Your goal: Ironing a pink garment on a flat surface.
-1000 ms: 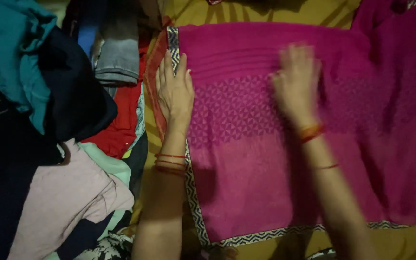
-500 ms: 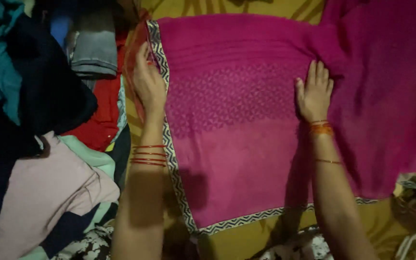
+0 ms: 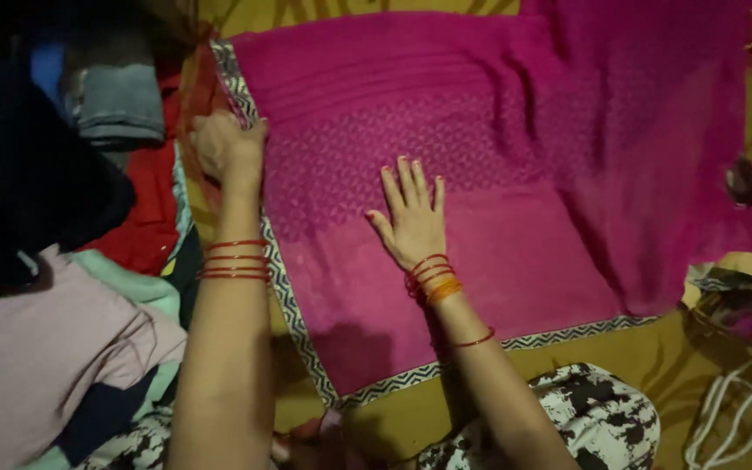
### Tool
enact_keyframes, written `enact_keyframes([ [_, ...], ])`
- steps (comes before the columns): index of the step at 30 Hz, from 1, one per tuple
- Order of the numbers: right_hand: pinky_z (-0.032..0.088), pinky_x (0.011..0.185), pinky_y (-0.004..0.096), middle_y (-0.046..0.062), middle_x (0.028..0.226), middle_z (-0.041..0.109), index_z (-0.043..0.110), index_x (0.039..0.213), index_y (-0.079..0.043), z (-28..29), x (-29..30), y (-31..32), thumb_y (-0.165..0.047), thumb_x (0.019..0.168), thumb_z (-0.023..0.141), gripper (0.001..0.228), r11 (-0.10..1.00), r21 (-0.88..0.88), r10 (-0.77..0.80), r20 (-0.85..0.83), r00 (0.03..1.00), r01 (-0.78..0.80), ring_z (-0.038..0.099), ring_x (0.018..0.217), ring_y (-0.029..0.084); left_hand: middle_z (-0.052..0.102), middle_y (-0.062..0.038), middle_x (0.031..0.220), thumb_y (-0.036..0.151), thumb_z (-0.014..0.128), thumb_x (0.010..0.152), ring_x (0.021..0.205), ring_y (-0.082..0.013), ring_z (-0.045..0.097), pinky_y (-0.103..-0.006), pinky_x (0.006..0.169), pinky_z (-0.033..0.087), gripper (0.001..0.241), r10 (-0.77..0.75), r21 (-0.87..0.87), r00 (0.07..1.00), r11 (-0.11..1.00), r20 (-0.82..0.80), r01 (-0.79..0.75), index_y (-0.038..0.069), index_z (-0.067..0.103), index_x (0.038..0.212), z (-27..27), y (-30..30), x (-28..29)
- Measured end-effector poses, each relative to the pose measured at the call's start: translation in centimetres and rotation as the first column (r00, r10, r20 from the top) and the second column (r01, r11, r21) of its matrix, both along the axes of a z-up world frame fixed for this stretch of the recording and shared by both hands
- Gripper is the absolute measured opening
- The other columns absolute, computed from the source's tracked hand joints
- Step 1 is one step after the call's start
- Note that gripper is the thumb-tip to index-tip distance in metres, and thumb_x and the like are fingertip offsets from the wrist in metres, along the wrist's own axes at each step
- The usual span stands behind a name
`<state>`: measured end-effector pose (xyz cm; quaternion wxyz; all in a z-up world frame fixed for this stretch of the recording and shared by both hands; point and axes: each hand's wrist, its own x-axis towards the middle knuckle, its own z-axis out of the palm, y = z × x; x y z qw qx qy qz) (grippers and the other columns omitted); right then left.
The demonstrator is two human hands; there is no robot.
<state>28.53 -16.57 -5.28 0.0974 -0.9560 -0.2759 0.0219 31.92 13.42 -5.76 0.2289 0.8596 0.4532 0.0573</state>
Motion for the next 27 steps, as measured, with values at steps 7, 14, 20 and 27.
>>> enact_keyframes([
  [7, 0.011, 0.124, 0.062, 0.011, 0.168, 0.029, 0.039, 0.159, -0.015, 0.3, -0.2, 0.2, -0.055, 0.099, 0.054, 0.073, 1.000, 0.012, -0.015, -0.015, 1.000, 0.015, 0.022, 0.156, 0.032, 0.070, -0.016, 0.124, 0.029, 0.075, 0.096, 0.116, -0.0325, 0.071, -0.0472, 0.101, 0.056, 0.032, 0.049, -0.127, 0.985, 0.991, 0.166, -0.028, 0.007, 0.065, 0.116, -1.3, -0.5, -2.7],
  [14, 0.012, 0.125, 0.061, 0.011, 0.169, 0.029, 0.038, 0.159, -0.013, -1.1, -0.1, -0.2, -0.055, 0.101, 0.052, 0.073, 0.999, 0.052, -0.003, 0.015, 1.000, 0.002, 0.021, 0.157, 0.031, 0.029, -0.024, 0.165, 0.032, 0.055, 0.106, 0.151, -0.0391, 0.029, -0.0576, 0.122, 0.022, 0.064, -0.480, 0.288, 0.865, 0.857, 0.143, 0.428, 0.002, 0.035, 0.159, 0.8, -10.4, -10.8],
  [20, 0.010, 0.124, 0.059, 0.012, 0.169, 0.027, 0.036, 0.160, -0.012, 0.0, 0.5, -5.8, -0.054, 0.100, 0.050, 0.074, 0.999, -0.041, -0.003, 0.000, 1.000, 0.003, 0.019, 0.157, 0.030, 0.024, -0.015, 0.171, 0.039, 0.045, 0.108, 0.159, -0.0288, 0.019, -0.0583, 0.125, 0.014, 0.068, -0.482, 0.218, 0.876, 0.853, -0.017, 0.474, 0.002, 0.028, 0.163, 0.4, -11.3, -16.0],
  [27, 0.013, 0.120, 0.063, 0.014, 0.169, 0.025, 0.032, 0.162, -0.008, -3.4, 2.7, -22.7, -0.048, 0.103, 0.048, 0.074, 0.907, -0.042, -0.415, 0.081, 0.906, 0.419, 0.020, 0.154, 0.033, 0.022, -0.018, 0.169, 0.039, 0.044, 0.105, 0.156, -0.0292, 0.020, -0.0590, 0.122, 0.014, 0.068, -0.435, 0.331, 0.885, 0.821, -0.165, 0.466, 0.002, 0.032, 0.160, 0.2, -12.5, -15.8],
])
